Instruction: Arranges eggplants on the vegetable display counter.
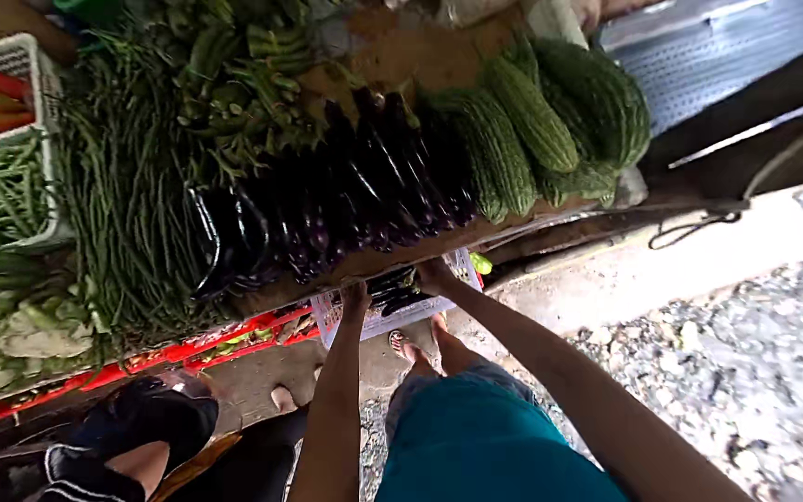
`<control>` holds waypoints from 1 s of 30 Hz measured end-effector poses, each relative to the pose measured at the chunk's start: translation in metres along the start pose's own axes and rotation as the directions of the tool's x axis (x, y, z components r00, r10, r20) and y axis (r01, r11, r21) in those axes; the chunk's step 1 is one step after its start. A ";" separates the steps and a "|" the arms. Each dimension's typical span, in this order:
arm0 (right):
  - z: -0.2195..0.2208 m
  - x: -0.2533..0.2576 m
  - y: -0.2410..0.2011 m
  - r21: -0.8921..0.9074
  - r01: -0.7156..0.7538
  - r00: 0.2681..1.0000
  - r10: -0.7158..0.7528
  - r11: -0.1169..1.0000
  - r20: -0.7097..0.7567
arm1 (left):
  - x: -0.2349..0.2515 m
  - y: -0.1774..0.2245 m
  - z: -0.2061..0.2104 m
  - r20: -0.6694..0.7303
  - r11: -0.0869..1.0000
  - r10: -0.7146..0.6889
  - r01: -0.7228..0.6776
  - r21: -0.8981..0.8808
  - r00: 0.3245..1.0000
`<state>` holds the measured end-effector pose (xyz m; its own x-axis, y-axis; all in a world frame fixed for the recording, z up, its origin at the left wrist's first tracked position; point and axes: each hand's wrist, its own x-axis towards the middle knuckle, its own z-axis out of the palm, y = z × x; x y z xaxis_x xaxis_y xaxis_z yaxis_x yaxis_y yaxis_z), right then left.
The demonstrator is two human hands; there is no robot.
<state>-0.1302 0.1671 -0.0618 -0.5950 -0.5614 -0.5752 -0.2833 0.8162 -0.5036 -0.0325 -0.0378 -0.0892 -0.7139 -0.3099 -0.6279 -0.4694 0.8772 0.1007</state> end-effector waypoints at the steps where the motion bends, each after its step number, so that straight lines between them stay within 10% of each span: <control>1: 0.001 0.006 -0.008 -0.110 0.008 0.999 -0.004 0.994 0.035 | 0.001 -0.002 0.005 -0.023 1.000 0.003 -0.003 0.007 1.000; 5: 0.012 0.019 -0.028 -0.083 -0.161 0.986 0.157 0.984 -0.048 | 0.007 -0.009 0.015 -0.049 1.000 -0.028 0.029 0.012 0.998; 8: 0.022 0.024 -0.036 0.351 -0.288 0.942 0.330 0.891 -0.065 | 0.012 -0.015 -0.005 0.126 1.000 0.003 0.001 -0.028 0.992; 12: 0.049 0.034 -0.033 0.909 -0.416 0.852 0.361 0.024 0.380 | 0.016 -0.013 -0.022 0.224 0.995 0.097 -0.091 -0.036 0.970; 17: 0.061 0.051 -0.052 0.903 -0.303 0.794 0.443 -0.305 0.416 | 0.008 0.016 -0.033 0.272 0.962 0.247 -0.202 -0.184 0.930; 27: 0.076 0.057 -0.045 0.955 -0.074 0.815 0.534 -0.288 0.224 | 0.008 0.003 -0.021 0.205 0.744 0.525 -0.328 -0.583 0.826; 30: 0.079 0.054 -0.031 0.948 -0.058 0.808 0.543 -0.314 0.229 | -0.002 0.013 -0.016 0.060 0.641 0.460 -0.285 -0.713 0.886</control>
<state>-0.0942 0.1013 -0.1278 -0.4619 -0.0417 -0.8860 0.8362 -0.3535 -0.4193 -0.0458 -0.0318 -0.0739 -0.8171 0.1512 -0.5562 -0.4681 0.3891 0.7934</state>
